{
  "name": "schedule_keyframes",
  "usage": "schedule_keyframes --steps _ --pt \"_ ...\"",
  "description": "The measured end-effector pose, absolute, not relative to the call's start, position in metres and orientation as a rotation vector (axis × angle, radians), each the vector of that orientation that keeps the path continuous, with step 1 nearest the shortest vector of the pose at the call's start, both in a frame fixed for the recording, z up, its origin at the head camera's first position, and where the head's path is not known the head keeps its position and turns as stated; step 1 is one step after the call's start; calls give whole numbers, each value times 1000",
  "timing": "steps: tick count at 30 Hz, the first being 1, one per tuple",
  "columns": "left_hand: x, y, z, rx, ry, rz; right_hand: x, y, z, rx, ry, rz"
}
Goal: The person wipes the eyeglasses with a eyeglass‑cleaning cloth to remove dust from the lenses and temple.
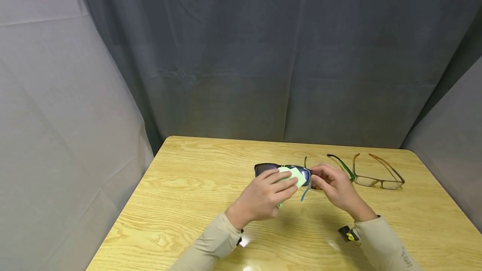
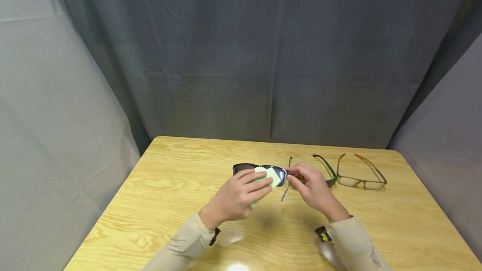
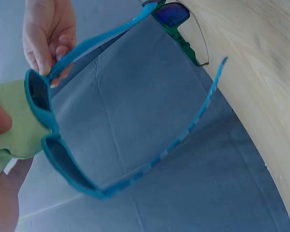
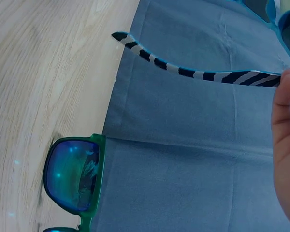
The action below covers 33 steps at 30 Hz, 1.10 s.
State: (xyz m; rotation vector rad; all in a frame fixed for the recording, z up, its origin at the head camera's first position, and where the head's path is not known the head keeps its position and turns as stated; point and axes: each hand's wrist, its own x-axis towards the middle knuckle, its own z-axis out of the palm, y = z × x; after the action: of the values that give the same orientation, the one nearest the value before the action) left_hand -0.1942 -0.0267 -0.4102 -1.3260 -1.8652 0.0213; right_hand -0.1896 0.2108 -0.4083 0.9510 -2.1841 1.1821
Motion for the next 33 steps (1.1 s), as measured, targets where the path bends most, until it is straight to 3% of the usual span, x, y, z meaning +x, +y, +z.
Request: schedule_keyframes --steps 8,21,33 --pt "-203 -43 -410 -1170 -1848 -179 -188 216 -408 851 -2202 1160" --pt "-215 -59 -422 -631 -2242 -752 -191 221 -410 902 -2117 1198" --pt "-225 -64 -429 -481 -2331 -1167 -199 227 -422 901 -2128 1227"
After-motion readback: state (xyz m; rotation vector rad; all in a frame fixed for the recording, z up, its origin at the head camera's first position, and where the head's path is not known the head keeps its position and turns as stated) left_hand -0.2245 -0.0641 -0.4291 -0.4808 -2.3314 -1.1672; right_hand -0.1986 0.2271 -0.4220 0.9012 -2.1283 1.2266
